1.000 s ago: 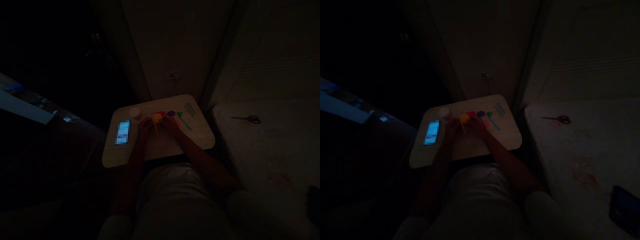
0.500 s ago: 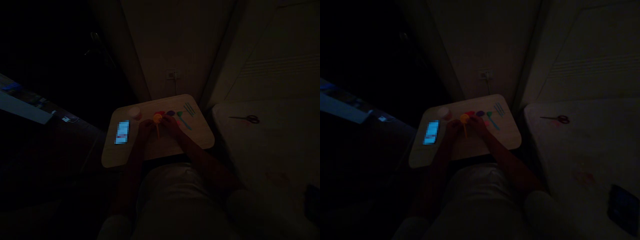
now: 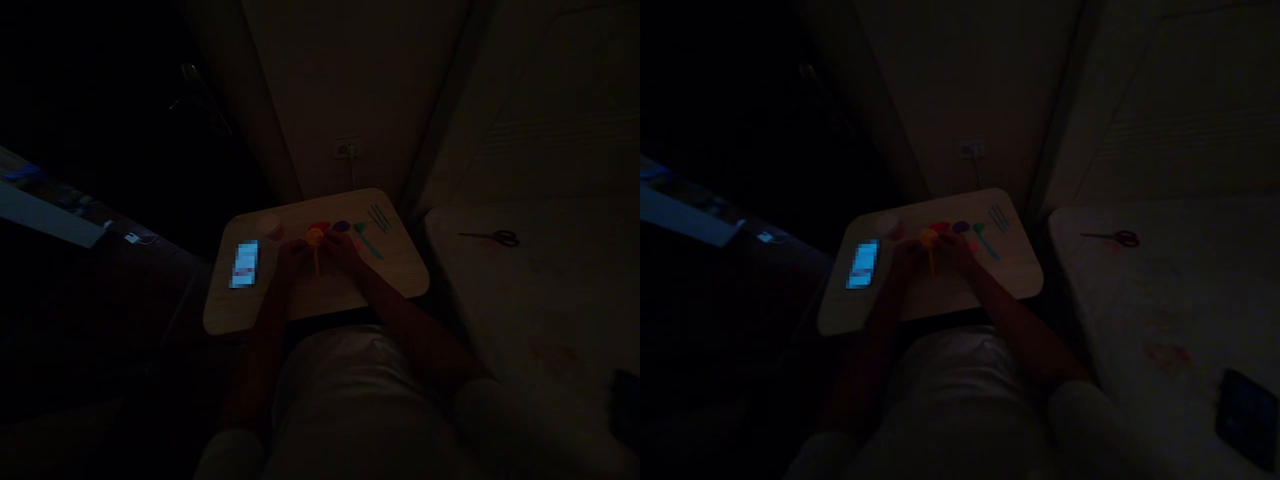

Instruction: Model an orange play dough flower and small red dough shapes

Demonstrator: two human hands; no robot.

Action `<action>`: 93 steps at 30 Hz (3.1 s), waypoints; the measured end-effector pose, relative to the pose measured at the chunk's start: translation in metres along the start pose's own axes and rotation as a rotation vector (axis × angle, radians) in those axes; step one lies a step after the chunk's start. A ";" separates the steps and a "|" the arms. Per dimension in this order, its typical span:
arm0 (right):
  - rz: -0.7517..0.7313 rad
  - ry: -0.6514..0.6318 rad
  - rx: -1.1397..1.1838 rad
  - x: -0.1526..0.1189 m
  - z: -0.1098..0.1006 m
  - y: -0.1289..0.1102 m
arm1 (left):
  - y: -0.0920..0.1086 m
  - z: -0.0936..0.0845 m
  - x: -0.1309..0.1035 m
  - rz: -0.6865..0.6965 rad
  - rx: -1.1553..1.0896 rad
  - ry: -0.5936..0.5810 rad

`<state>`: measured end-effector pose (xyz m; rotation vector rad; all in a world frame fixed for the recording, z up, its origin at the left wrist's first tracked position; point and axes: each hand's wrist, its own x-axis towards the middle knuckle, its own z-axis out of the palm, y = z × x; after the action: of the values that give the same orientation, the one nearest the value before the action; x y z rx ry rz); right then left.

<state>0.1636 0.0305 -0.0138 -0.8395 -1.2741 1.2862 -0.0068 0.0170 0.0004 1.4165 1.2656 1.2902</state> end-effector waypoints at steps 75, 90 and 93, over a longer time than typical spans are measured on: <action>0.037 0.008 -0.078 -0.003 0.004 0.006 | -0.013 -0.008 0.004 0.079 -0.044 0.121; 0.025 0.037 -0.054 -0.002 0.002 0.001 | -0.002 -0.005 -0.001 0.128 -0.001 0.017; 0.024 0.036 -0.058 -0.003 0.002 0.000 | -0.001 -0.005 -0.001 0.111 0.005 0.006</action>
<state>0.1616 0.0275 -0.0140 -0.9180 -1.2808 1.2527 -0.0115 0.0158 -0.0003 1.5057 1.2090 1.3663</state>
